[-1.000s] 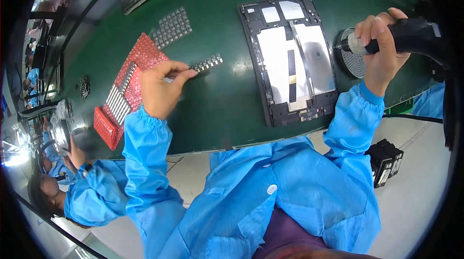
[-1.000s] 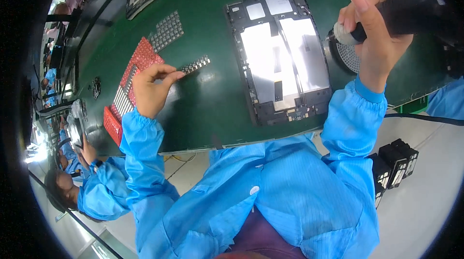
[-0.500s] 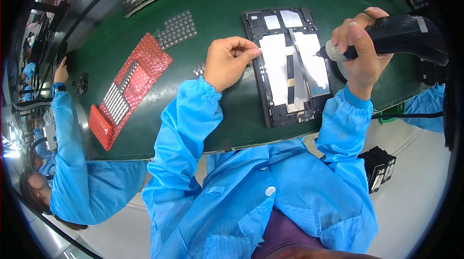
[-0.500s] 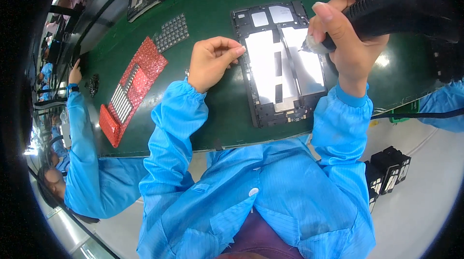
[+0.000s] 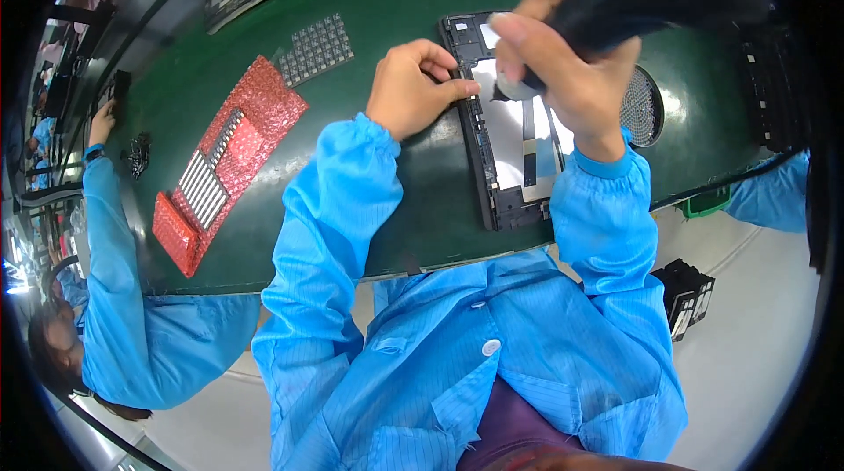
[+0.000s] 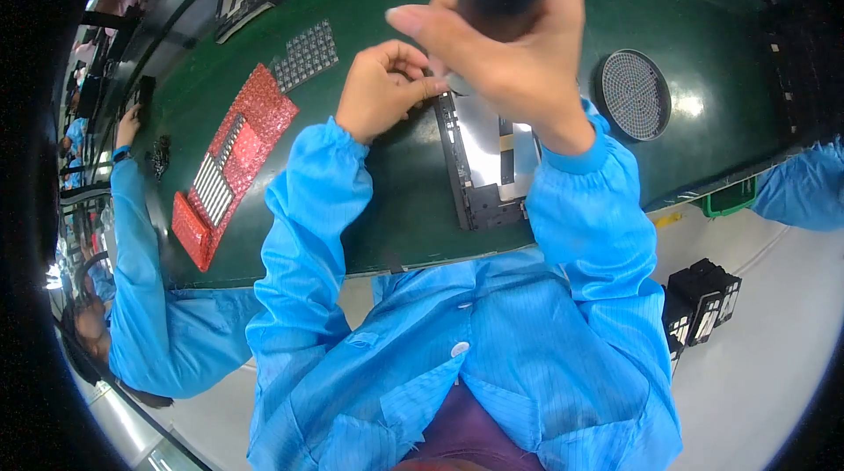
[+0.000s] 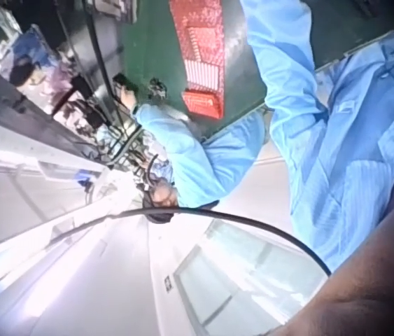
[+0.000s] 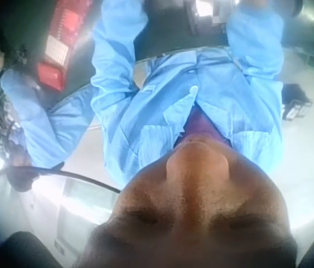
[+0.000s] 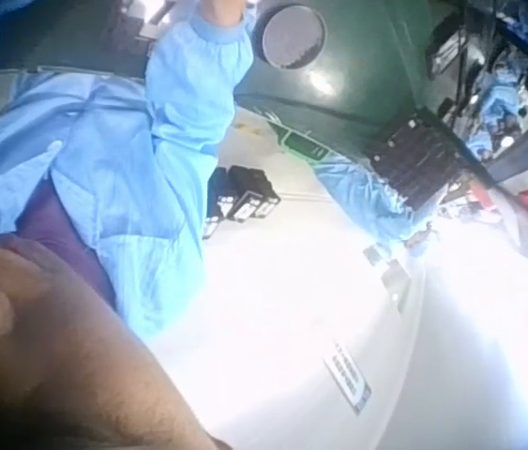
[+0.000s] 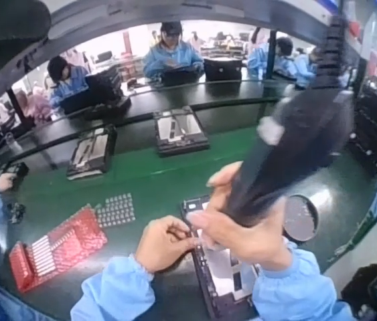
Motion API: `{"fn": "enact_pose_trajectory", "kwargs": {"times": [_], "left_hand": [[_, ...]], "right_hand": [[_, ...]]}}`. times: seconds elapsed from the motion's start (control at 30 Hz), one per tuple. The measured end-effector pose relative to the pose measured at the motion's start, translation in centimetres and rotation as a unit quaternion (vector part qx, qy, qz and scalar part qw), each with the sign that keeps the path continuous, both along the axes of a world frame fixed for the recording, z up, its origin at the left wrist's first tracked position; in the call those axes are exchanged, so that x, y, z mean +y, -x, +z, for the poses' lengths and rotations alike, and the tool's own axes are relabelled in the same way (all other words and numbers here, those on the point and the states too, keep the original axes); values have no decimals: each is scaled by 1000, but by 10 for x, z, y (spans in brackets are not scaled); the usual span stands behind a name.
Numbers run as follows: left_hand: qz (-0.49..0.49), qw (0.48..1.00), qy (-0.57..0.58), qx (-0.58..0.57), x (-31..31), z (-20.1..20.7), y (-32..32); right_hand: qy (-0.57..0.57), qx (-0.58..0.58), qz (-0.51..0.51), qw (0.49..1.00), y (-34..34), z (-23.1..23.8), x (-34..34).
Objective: The person assembles tablet frames on a conveyor line by placing small components onto each frame by hand and securing them using an electric screwdriver.
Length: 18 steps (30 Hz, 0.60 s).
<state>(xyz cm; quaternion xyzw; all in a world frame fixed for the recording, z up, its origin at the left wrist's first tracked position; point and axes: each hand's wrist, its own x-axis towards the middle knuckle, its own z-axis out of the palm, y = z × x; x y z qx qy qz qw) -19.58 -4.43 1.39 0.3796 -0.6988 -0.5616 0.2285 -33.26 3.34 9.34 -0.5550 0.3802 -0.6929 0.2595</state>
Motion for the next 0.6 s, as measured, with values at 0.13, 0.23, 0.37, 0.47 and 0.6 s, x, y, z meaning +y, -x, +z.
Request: {"fn": "enact_pose_trajectory", "kwargs": {"times": [0.13, 0.23, 0.37, 0.47, 0.6], "left_hand": [[-56, 996, -52, -49, -22, 13, 0], [-74, 989, -110, -57, -26, 15, -1], [-82, 988, -122, -50, -25, 14, 0], [-86, 988, -113, -54, -26, 11, 1], [-87, 988, -112, -60, -27, 15, 1]], "right_hand": [[-4, 33, 0, 999, -6, -11, -17], [-13, 41, 3, 999, -8, -16, -24], [-62, -68, 11, 996, -17, -3, -20], [-70, -71, 12, 995, -14, -7, -19], [-18, 37, 2, 999, -9, -23, -29]]}}
